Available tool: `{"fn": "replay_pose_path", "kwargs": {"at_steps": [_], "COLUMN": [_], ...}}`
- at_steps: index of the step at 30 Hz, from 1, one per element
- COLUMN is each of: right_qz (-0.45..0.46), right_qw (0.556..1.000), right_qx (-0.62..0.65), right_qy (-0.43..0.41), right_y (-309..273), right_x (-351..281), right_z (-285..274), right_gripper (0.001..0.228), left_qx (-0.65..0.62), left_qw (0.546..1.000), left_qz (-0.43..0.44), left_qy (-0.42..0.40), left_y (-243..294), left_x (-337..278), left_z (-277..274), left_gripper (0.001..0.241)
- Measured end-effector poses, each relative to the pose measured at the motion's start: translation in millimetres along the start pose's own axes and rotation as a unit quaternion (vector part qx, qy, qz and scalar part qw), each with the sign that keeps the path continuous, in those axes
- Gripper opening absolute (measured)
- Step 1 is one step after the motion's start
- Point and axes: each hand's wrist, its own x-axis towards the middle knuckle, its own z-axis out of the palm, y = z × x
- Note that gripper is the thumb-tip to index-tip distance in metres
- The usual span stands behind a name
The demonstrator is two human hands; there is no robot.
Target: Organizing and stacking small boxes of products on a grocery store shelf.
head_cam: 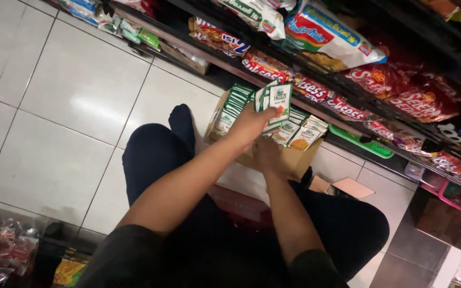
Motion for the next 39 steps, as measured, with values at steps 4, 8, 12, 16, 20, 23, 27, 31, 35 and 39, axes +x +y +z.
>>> {"fn": "replay_pose_path", "kwargs": {"at_steps": [4,8,12,16,20,23,27,31,35,39], "right_qz": [-0.009,-0.008,0.030,-0.019,-0.010,0.190,0.365,0.375,0.287,0.104], "right_qw": [0.999,1.000,0.997,0.994,0.970,0.976,0.873,0.811,0.352,-0.123], "right_qx": [-0.035,-0.013,0.020,0.036,0.243,0.058,0.121,-0.448,-0.888,-0.987], "right_qy": [-0.009,-0.012,-0.067,-0.106,0.003,0.091,0.299,-0.041,-0.073,-0.010], "right_y": [-1,0,-18,-36,-33,-87,-129,-107,-78,-70], "right_x": [7,11,5,8,34,83,97,99,98,76], "right_z": [5,7,-14,-19,31,14,-20,-1,32,28], "right_gripper": [0.023,0.026,0.027,0.042,0.047,0.042,0.035,0.038,0.033,0.036], "left_qx": [0.005,-0.007,0.003,0.016,0.010,0.014,0.003,0.012,0.006,0.023], "left_qw": [1.000,1.000,1.000,1.000,1.000,1.000,1.000,1.000,1.000,1.000], "left_qz": [0.002,0.001,-0.004,0.007,0.001,0.001,0.002,-0.005,0.005,-0.001], "left_qy": [0.004,0.005,0.014,0.008,0.016,0.019,0.013,0.020,0.008,0.006], "left_y": [2,3,2,9,12,10,9,13,18,20], "left_x": [-1,-2,-3,-4,-6,-5,-4,-7,-9,-11], "left_z": [-1,0,0,3,4,2,0,1,3,3], "left_gripper": [0.029,0.031,0.032,0.033,0.035,0.035,0.035,0.034,0.035,0.035]}}
